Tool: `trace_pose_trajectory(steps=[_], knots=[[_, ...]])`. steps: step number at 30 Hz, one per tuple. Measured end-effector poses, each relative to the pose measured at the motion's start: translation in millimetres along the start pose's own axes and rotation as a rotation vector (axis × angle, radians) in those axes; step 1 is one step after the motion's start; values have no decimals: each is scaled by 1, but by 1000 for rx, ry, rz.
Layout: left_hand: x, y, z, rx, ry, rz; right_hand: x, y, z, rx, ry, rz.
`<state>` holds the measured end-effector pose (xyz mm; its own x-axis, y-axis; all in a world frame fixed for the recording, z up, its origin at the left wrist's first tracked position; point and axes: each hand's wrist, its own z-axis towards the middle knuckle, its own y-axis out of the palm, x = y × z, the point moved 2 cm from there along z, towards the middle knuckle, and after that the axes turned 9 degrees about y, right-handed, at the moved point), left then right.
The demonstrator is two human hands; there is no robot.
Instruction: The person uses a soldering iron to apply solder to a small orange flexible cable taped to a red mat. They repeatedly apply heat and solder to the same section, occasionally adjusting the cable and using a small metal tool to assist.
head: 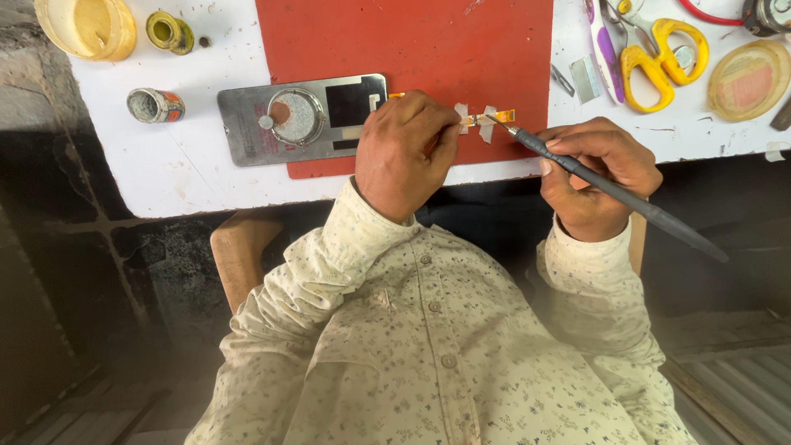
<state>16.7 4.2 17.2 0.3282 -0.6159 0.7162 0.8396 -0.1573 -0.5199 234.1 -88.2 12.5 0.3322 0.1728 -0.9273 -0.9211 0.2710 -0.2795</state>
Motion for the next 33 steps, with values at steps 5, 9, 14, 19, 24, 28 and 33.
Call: trace_pose_trajectory(steps=[5, 9, 14, 19, 24, 28, 33], knots=[[3, 1, 2, 21, -16, 21, 1, 2, -8, 55, 55, 39], [2, 1, 4, -2, -53, 10, 2, 4, -8, 49, 27, 88], [1, 0, 5, -8, -76, -26, -4, 7, -7, 39, -28, 5], [0, 4, 5, -14, -72, 21, -11, 10, -4, 10, -23, -53], [0, 6, 5, -17, -80, 31, -18, 11, 1, -20, -15, -109], [0, 6, 5, -6, -64, 46, -23, 11, 0, -7, 12, -130], [0, 4, 5, -24, -72, 11, -24, 12, 2, -10, -15, -162]])
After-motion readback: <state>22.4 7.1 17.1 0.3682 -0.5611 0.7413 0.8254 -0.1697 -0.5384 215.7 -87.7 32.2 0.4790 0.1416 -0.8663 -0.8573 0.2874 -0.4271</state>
